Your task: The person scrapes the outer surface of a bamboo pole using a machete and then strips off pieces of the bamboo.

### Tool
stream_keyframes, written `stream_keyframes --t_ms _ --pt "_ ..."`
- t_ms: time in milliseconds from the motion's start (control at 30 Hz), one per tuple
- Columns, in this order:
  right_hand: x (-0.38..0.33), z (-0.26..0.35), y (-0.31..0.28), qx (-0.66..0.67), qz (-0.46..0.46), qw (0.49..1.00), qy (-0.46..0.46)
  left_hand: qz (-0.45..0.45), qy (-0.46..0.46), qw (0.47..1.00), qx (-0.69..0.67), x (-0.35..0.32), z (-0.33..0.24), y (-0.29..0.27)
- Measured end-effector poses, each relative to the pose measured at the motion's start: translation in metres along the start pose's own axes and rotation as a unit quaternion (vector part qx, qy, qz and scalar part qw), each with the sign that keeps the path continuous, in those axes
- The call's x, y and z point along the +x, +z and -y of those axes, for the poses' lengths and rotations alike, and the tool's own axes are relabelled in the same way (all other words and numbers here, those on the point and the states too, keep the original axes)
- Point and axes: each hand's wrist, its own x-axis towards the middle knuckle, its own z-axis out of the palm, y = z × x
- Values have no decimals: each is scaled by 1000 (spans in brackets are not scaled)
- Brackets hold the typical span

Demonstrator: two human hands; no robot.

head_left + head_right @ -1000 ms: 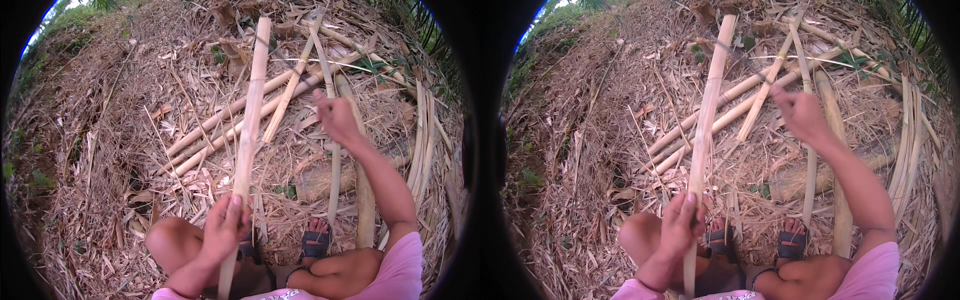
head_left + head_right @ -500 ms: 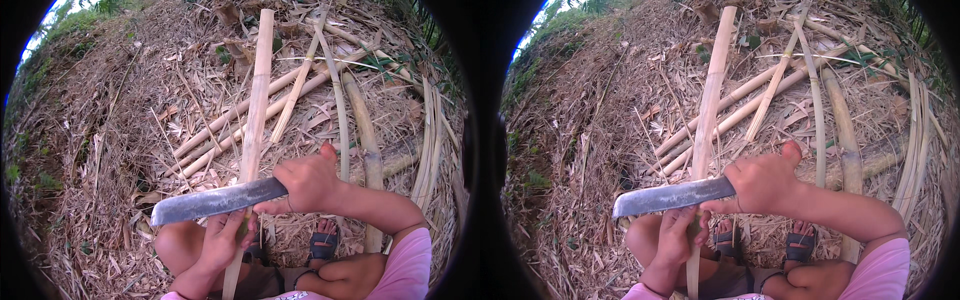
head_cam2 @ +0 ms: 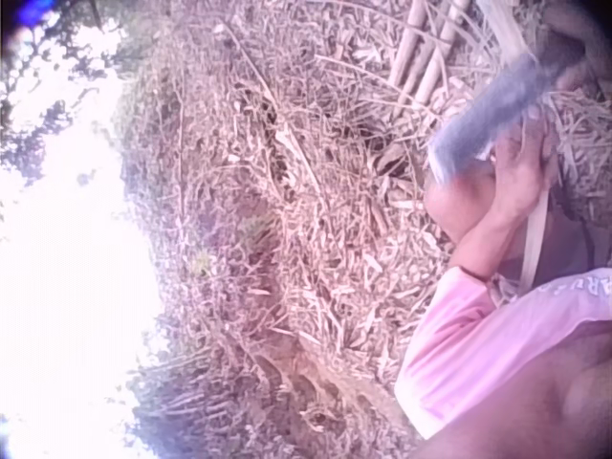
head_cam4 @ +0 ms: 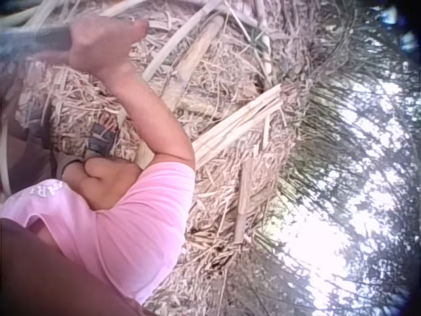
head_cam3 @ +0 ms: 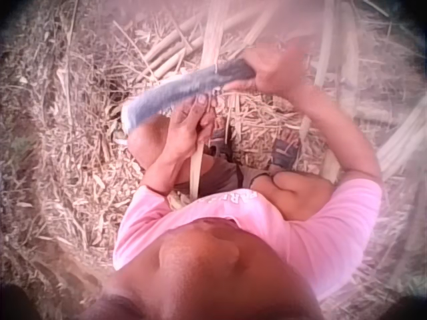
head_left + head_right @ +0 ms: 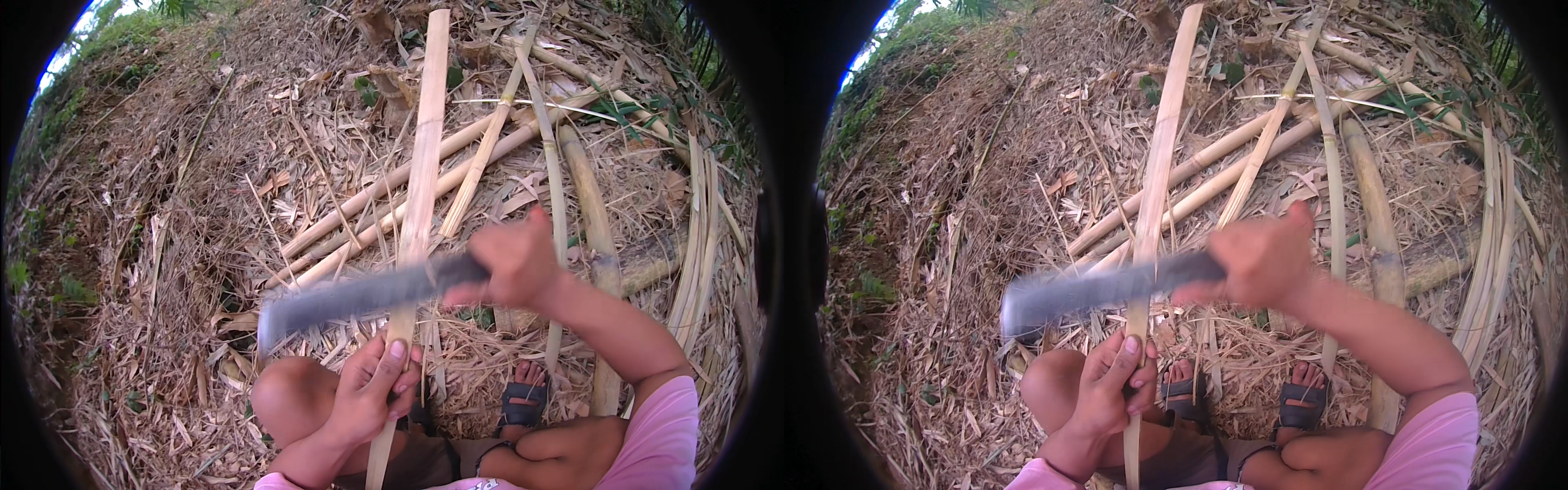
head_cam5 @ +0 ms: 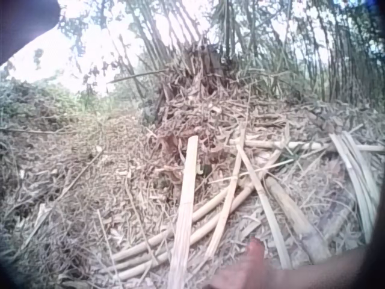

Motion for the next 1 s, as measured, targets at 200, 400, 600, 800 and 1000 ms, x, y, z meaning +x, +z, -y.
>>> stream_keyframes --t_ms 200,400,600,800,1000 --pt "-13 -21 7 40 44 990 125 11 -18 998 -51 10 -3 0" --pt "-10 -38 9 -15 -15 999 -25 36 -16 999 -34 7 3 2" --pt "6 -115 -9 92 -24 942 322 60 -44 997 -20 5 2 9" --pt "-16 -16 -6 25 44 999 1 39 -48 998 -20 13 3 6" --pt "-18 6 5 75 -20 995 -60 24 -37 999 -2 3 3 6"
